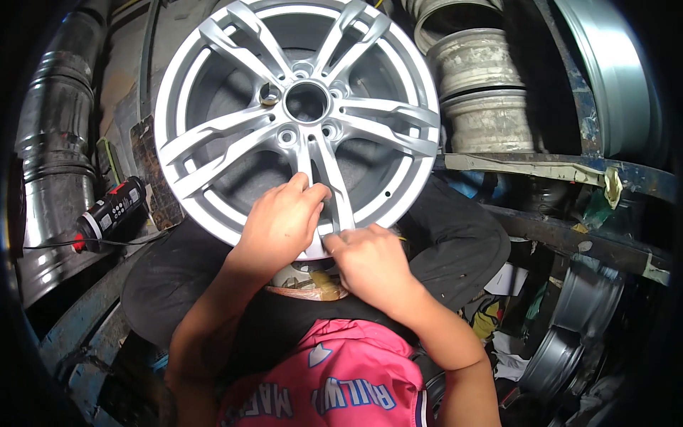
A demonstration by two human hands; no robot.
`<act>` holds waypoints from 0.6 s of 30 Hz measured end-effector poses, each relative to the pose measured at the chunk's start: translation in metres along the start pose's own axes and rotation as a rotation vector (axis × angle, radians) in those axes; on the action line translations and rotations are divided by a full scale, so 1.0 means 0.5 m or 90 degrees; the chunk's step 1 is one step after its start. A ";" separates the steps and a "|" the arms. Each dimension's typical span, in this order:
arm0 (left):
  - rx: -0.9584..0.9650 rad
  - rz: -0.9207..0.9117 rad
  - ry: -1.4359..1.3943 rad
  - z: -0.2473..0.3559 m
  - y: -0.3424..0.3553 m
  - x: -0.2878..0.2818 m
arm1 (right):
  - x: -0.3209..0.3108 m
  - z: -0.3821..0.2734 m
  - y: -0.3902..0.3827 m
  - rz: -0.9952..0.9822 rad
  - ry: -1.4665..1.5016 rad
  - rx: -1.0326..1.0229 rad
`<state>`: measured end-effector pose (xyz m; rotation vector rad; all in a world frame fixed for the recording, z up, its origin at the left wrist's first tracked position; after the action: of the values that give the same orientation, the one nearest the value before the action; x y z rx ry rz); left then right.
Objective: The person sands and smooths the surface of an alloy wheel rim by hand using a small piece of sandpaper, focusing on the spokes and the central area around the lug holes.
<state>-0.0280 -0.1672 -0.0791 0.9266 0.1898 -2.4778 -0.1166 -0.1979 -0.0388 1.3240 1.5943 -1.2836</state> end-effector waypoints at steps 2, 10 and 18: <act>-0.010 -0.013 -0.008 -0.006 -0.001 0.004 | 0.005 -0.019 -0.015 0.002 -0.033 0.019; -0.027 -0.017 -0.001 -0.010 -0.001 0.007 | -0.003 -0.008 -0.011 0.003 -0.007 0.057; -0.025 -0.028 -0.019 0.000 0.000 0.002 | 0.000 0.010 -0.016 -0.007 0.007 0.082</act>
<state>-0.0288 -0.1675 -0.0800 0.8768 0.2505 -2.5177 -0.1249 -0.2028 -0.0381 1.4037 1.5509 -1.4078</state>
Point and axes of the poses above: each hand's wrist, its own y-axis towards the middle knuckle, its own x-axis out of the palm, z = x × y, the point moved 10 cm from there along y, towards the middle knuckle, and after that the axes turned 2 degrees about -x, right-handed, at the moved point
